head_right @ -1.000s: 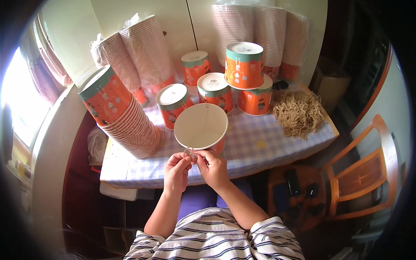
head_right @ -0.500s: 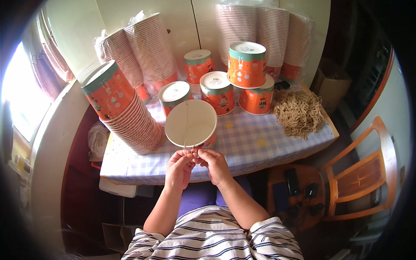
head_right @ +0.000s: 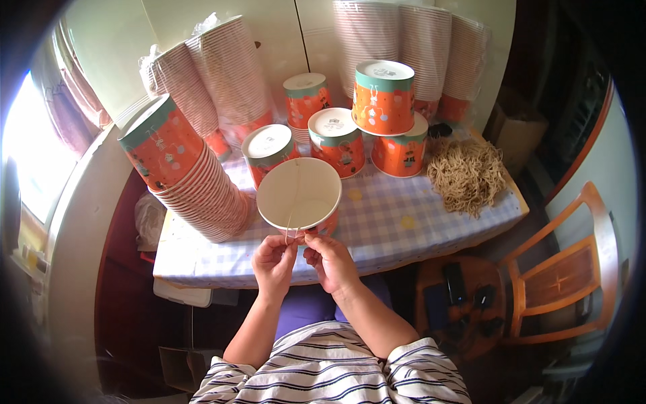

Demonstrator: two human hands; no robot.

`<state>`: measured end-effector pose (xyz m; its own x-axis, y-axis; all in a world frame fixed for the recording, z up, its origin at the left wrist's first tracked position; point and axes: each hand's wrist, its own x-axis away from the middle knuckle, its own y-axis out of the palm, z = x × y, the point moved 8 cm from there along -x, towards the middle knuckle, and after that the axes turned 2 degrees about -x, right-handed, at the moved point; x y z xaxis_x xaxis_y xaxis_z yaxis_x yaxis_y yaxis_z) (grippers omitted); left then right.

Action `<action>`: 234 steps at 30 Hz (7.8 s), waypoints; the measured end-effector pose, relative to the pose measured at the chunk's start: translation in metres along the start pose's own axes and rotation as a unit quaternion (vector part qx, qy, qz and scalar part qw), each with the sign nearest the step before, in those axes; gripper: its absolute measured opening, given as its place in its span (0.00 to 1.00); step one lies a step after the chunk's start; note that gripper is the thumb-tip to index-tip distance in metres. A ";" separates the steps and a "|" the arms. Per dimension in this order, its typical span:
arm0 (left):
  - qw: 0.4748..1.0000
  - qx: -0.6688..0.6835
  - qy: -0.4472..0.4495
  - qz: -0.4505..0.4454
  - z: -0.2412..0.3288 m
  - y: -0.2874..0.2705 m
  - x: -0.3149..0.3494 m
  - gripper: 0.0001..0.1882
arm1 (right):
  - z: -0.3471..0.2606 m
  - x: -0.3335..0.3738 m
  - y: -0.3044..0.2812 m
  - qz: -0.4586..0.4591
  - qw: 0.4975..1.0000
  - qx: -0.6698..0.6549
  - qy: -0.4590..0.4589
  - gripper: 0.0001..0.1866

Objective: Preparing and organizing paper buckets by securing them with rubber bands.

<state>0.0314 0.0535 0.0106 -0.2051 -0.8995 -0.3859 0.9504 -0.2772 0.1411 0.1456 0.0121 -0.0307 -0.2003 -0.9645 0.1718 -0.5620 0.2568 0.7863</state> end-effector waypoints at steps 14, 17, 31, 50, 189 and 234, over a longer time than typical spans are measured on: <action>0.928 -0.273 0.254 0.005 0.046 0.012 0.006 0.12 | -0.004 0.002 0.001 0.012 0.993 0.079 -0.090 0.08; 0.914 -0.292 0.282 0.000 0.052 0.015 0.008 0.12 | -0.006 0.003 0.001 0.019 0.990 0.094 -0.099 0.09; 0.992 -0.107 0.052 -0.043 0.006 0.000 0.005 0.06 | -0.006 -0.004 -0.004 0.027 0.993 0.097 -0.061 0.07; 0.992 0.111 -0.047 -0.025 -0.006 -0.003 -0.003 0.02 | -0.014 0.006 0.016 -0.050 0.985 0.140 -0.093 0.10; 0.992 0.084 -0.095 -0.013 0.006 0.001 0.015 0.02 | -0.002 0.012 0.001 -0.061 0.981 0.170 -0.076 0.09; 0.961 -0.251 0.086 0.084 0.029 -0.041 0.005 0.09 | -0.003 -0.006 -0.003 -0.006 0.998 -0.004 -0.056 0.05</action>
<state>-0.0155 0.0505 0.0298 -0.0375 -0.8367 -0.5463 0.9686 0.1039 -0.2257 0.1513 0.0173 -0.0321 -0.2820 -0.9547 0.0952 -0.5590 0.2441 0.7924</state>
